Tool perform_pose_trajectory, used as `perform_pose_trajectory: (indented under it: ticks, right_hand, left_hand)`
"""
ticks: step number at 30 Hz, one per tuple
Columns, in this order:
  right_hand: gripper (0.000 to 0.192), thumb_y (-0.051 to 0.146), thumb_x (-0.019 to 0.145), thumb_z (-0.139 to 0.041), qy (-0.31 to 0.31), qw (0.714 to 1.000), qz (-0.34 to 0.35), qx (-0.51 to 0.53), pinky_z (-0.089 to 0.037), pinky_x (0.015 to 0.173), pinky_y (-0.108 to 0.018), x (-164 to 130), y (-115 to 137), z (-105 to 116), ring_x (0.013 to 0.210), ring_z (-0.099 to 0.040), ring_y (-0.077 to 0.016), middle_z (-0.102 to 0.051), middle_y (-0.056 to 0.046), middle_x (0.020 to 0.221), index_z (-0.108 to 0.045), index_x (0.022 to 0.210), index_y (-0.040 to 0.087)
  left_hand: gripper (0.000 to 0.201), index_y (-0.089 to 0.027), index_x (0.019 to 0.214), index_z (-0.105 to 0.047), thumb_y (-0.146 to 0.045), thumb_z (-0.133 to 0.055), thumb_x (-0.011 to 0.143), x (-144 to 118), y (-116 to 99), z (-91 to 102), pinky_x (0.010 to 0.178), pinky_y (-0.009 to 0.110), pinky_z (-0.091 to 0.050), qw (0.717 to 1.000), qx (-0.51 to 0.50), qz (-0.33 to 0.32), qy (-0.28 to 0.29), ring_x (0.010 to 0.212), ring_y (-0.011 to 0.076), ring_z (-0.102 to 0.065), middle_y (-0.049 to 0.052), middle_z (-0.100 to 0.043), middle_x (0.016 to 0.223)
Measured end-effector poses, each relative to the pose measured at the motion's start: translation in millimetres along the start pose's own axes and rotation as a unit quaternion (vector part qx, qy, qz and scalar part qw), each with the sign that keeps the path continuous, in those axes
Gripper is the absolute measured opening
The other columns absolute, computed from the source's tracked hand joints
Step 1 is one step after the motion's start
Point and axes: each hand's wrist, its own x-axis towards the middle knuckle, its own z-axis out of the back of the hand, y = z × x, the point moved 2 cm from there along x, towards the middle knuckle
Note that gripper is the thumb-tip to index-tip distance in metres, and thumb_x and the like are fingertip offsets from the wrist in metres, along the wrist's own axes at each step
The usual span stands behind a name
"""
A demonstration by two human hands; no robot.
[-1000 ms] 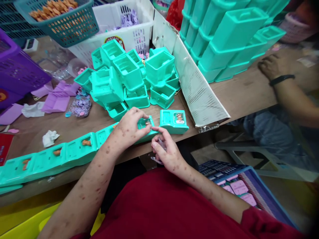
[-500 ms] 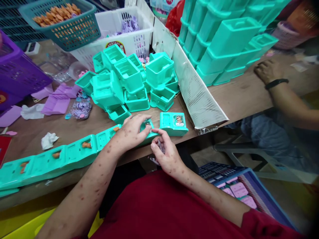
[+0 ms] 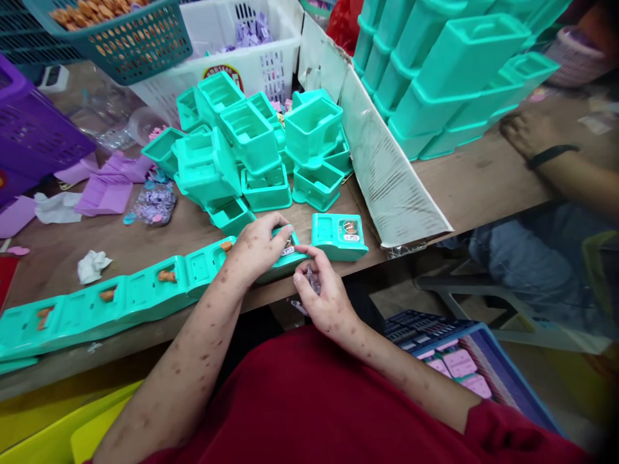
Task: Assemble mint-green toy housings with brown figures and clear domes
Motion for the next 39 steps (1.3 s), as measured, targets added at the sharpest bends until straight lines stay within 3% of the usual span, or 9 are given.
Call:
perform_pose_trajectory:
  ticks: [7,10,13,15,18,23,29,34,39]
  right_hand:
    - [0.043,0.030,0.104,-0.065,0.001,0.999,0.006,0.041,-0.053,0.074,-0.031,-0.7,-8.7,-2.3,0.077,-0.060,-0.0153,-0.064,0.002,0.095,-0.058,0.146,0.029]
    - [0.045,0.039,0.104,-0.067,0.019,0.984,-0.059,0.165,-0.049,0.054,-0.024,-7.3,-10.4,-3.0,0.073,-0.057,-0.0144,-0.059,0.002,0.097,-0.057,0.148,0.034]
    - [0.039,0.042,0.099,-0.073,0.010,0.946,-0.117,0.301,-0.047,0.046,-0.021,-17.3,-0.9,-0.2,0.070,-0.055,-0.0143,-0.059,0.002,0.094,-0.064,0.136,0.032]
    - [0.033,0.042,0.096,-0.075,-0.009,0.920,-0.144,0.365,-0.049,0.048,-0.021,-22.8,10.2,2.0,0.068,-0.055,-0.0135,-0.062,0.002,0.090,-0.070,0.124,0.027]
    - [0.030,0.042,0.092,-0.077,-0.010,0.879,-0.204,0.432,-0.049,0.049,-0.020,-25.9,26.1,-1.2,0.062,-0.057,-0.0118,-0.067,0.000,0.087,-0.072,0.114,0.023]
    - [0.025,0.037,0.083,-0.084,0.023,0.817,-0.291,0.497,-0.046,0.046,-0.018,-20.0,37.3,-24.6,0.055,-0.055,-0.0092,-0.066,0.002,0.080,-0.069,0.094,0.020]
    - [0.027,0.039,0.085,-0.084,0.061,0.778,-0.332,0.529,-0.048,0.044,-0.018,-17.0,37.6,-43.4,0.053,-0.053,-0.0086,-0.065,0.004,0.077,-0.070,0.098,0.020]
    - [0.021,0.029,0.088,-0.078,0.106,0.729,-0.350,0.578,-0.046,0.044,-0.015,-19.8,36.3,-47.1,0.064,-0.056,-0.0090,-0.061,0.003,0.083,-0.069,0.102,0.017]
    - [0.020,0.028,0.088,-0.079,0.096,0.738,-0.350,0.569,-0.046,0.044,-0.016,-23.5,31.9,-44.8,0.064,-0.055,-0.0091,-0.061,0.004,0.082,-0.069,0.101,0.017]
  left_hand:
    - [0.024,-0.020,0.109,-0.074,-0.035,-0.056,0.106,5.9,2.5,-4.5,0.098,0.042,-0.054,1.000,0.023,0.011,-0.010,0.105,0.0269,-0.073,0.008,-0.080,0.108]
    - [0.028,-0.017,0.124,-0.070,-0.034,-0.055,0.108,-7.9,-9.9,6.3,0.107,0.043,-0.055,0.993,0.012,-0.055,-0.104,0.118,0.0266,-0.071,0.013,-0.076,0.125]
    - [0.021,-0.019,0.123,-0.068,-0.031,-0.058,0.109,-49.6,-32.0,19.8,0.105,0.040,-0.057,0.965,0.011,-0.164,-0.206,0.114,0.0233,-0.070,0.009,-0.073,0.120]
    - [0.016,-0.021,0.119,-0.068,-0.029,-0.068,0.105,-83.4,-43.8,19.8,0.100,0.038,-0.058,0.961,0.014,-0.214,-0.173,0.106,0.0216,-0.070,0.006,-0.073,0.111]
    - [0.035,-0.023,0.131,-0.065,-0.029,-0.080,0.100,-122.1,-49.0,5.3,0.104,0.038,-0.059,0.964,0.012,-0.261,-0.037,0.119,0.0232,-0.069,0.008,-0.072,0.126]
    - [0.029,-0.021,0.128,-0.067,-0.029,-0.077,0.102,-144.1,-33.2,-5.6,0.109,0.043,-0.058,0.971,0.000,-0.231,-0.059,0.127,0.0252,-0.064,0.012,-0.066,0.138]
    - [0.048,-0.021,0.145,-0.061,-0.034,-0.077,0.102,-157.8,-25.3,16.4,0.119,0.046,-0.053,0.969,0.045,-0.239,-0.044,0.140,0.0285,-0.060,0.013,-0.065,0.149]
    - [0.034,-0.017,0.145,-0.062,-0.025,-0.052,0.113,-128.5,14.3,58.7,0.120,0.053,-0.049,0.963,0.133,-0.169,-0.160,0.137,0.0305,-0.062,0.013,-0.070,0.144]
    - [0.029,-0.015,0.129,-0.071,-0.027,-0.050,0.114,-109.1,46.4,70.8,0.109,0.051,-0.054,0.961,0.200,-0.164,-0.101,0.122,0.0316,-0.069,0.012,-0.078,0.128]
